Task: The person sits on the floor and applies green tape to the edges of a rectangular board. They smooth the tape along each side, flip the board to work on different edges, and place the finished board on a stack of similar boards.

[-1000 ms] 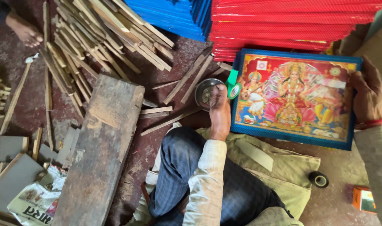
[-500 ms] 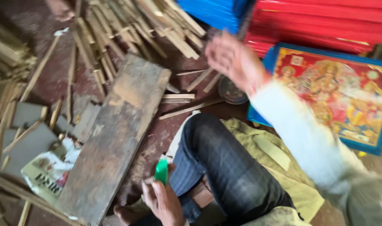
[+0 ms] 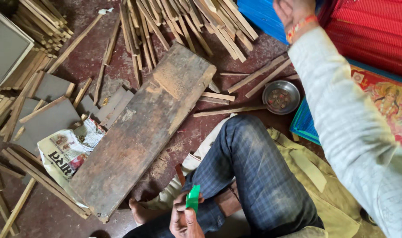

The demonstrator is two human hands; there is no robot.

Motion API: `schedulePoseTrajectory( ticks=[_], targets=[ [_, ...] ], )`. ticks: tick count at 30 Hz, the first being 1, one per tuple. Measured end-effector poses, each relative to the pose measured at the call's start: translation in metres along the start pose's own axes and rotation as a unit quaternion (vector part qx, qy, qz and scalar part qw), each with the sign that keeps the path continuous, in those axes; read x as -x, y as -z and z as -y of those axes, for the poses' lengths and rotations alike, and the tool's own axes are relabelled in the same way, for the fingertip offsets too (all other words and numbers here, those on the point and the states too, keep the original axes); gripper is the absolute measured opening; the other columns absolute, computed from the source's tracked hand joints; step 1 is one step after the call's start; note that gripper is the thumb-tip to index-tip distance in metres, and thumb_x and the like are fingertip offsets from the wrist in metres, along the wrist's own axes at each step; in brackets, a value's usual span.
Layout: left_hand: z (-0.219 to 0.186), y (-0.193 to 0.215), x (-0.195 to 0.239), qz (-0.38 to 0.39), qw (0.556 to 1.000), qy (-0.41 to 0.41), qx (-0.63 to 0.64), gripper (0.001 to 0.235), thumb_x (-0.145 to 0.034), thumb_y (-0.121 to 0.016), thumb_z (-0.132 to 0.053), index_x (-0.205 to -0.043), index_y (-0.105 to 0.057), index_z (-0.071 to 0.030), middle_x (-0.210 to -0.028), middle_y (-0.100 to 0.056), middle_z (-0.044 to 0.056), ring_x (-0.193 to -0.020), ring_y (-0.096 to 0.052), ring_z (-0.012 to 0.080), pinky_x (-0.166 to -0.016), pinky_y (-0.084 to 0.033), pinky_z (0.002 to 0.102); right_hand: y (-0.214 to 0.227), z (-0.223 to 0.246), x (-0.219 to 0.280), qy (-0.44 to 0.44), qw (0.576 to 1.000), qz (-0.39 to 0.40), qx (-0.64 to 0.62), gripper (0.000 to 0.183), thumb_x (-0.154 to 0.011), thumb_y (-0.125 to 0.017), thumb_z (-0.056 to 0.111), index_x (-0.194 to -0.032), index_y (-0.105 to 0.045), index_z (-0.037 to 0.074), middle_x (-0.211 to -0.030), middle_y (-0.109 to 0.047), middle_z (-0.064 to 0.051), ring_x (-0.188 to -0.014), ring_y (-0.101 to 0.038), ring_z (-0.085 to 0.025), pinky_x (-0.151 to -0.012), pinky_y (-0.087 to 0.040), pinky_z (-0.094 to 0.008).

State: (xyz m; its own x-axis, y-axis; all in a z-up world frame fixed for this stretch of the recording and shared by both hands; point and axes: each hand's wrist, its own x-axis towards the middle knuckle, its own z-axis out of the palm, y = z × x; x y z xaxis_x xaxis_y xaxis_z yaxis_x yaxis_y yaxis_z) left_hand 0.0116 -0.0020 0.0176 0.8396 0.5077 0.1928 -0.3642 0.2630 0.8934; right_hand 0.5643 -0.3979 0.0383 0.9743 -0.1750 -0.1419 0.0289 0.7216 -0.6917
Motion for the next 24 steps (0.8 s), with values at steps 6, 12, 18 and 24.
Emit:
schedulePoseTrajectory(
  ticks=[6, 12, 18, 24],
  targets=[
    [-0.022, -0.014, -0.024, 0.012, 1.000, -0.009, -0.006, 0.026, -0.102, -0.068, -0.020, -0.100, -0.063, 0.005, -0.119, -0.064, 0.034, -0.101, -0.071, 0.0358, -0.083, -0.062, 0.047, -0.024, 0.002, 0.066, -0.073, 0.987, -0.054, 0.134, 0.043, -0.102, -0.064, 0.038, -0.126, -0.068, 0.004, -0.122, -0.074, -0.016, -0.112, -0.073, -0.028, -0.100, -0.060, -0.042],
    [-0.020, -0.009, -0.026, 0.024, 1.000, -0.012, 0.014, 0.027, -0.100, -0.068, -0.019, -0.099, -0.063, 0.007, -0.120, -0.064, 0.033, -0.098, -0.073, 0.0377, -0.079, -0.064, 0.049, -0.043, 0.011, 0.059, -0.019, 0.997, 0.034, 0.073, 0.026, -0.102, -0.073, 0.022, -0.125, -0.068, 0.010, -0.122, -0.073, -0.007, -0.109, -0.073, -0.023, -0.104, -0.062, -0.048],
    [-0.039, 0.005, -0.012, -0.073, 0.996, 0.039, 0.017, 0.026, -0.105, -0.063, -0.022, -0.108, -0.063, 0.003, -0.123, -0.066, 0.028, -0.099, -0.071, 0.0383, -0.083, -0.060, 0.052, -0.086, 0.010, 0.168, 0.064, 0.977, 0.120, 0.167, 0.031, -0.102, -0.069, 0.016, -0.132, -0.061, 0.014, -0.128, -0.072, -0.005, -0.118, -0.073, -0.025, -0.104, -0.060, -0.050],
    [-0.074, 0.011, -0.064, -0.173, 0.964, 0.096, 0.176, 0.028, -0.106, -0.057, -0.032, -0.125, -0.056, -0.011, -0.124, -0.064, 0.011, -0.116, -0.060, 0.0381, -0.103, -0.047, 0.062, -0.127, 0.009, 0.298, 0.259, 0.879, 0.197, 0.348, 0.027, -0.114, -0.064, -0.002, -0.140, -0.056, 0.000, -0.135, -0.067, -0.011, -0.130, -0.064, -0.021, -0.111, -0.052, -0.037]
  ],
)
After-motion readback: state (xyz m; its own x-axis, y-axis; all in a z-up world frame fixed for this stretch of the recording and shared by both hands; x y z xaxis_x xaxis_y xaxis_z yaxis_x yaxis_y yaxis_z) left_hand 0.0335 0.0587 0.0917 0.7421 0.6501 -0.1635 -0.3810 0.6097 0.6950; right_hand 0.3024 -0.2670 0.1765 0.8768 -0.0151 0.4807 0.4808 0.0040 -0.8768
